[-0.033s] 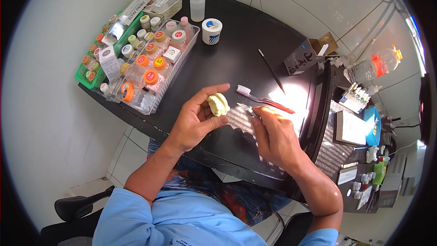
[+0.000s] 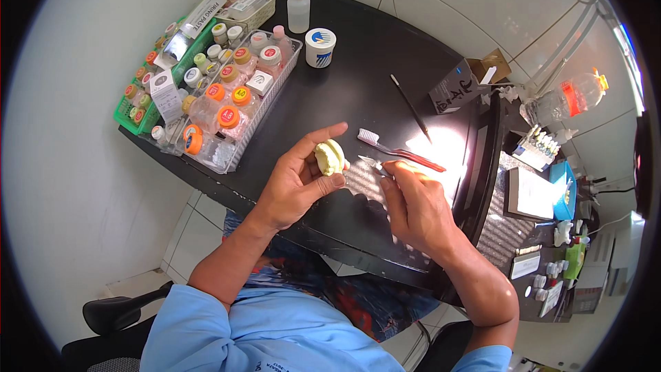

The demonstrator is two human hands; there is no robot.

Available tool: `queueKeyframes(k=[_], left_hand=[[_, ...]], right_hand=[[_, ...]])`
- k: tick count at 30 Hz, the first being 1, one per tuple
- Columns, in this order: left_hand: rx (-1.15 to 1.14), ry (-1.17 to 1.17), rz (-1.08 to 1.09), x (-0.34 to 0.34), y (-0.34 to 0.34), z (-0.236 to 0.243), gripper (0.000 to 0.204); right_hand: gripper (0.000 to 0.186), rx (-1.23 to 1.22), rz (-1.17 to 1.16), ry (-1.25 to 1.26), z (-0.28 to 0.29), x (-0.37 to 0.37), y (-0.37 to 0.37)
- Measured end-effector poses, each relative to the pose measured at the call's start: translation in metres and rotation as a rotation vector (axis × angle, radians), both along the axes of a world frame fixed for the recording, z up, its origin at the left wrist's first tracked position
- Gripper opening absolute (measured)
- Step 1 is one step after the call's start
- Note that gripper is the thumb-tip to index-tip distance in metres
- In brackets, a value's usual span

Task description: Applying stain and glaze to a dental tooth model using a fine brush at a laboratory bench.

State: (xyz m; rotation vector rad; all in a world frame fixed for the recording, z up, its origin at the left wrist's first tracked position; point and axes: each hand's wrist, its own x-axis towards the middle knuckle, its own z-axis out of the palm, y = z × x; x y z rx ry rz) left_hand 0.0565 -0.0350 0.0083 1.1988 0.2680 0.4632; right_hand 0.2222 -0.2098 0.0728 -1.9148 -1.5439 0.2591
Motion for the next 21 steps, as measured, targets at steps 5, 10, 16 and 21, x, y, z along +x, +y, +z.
queueKeyframes(k=[5, 10, 16, 21], left_hand=[[-0.009, -0.061, -0.024, -0.002, 0.0, -0.002, 0.073], [-0.04, -0.047, -0.058, -0.001, 0.001, 0.0, 0.076], [0.044, -0.036, 0.021, 0.001, -0.003, -0.008, 0.077], [0.125, -0.013, 0.035, 0.0, -0.004, -0.011, 0.078]], right_hand=[[0.021, 0.003, 0.014, -0.02, -0.002, 0.0, 0.0], [0.021, -0.016, 0.021, -0.031, -0.001, 0.0, 0.001], [0.023, -0.046, 0.01, -0.055, -0.003, -0.001, 0.0], [0.023, -0.085, 0.034, -0.067, 0.001, -0.004, 0.001]])
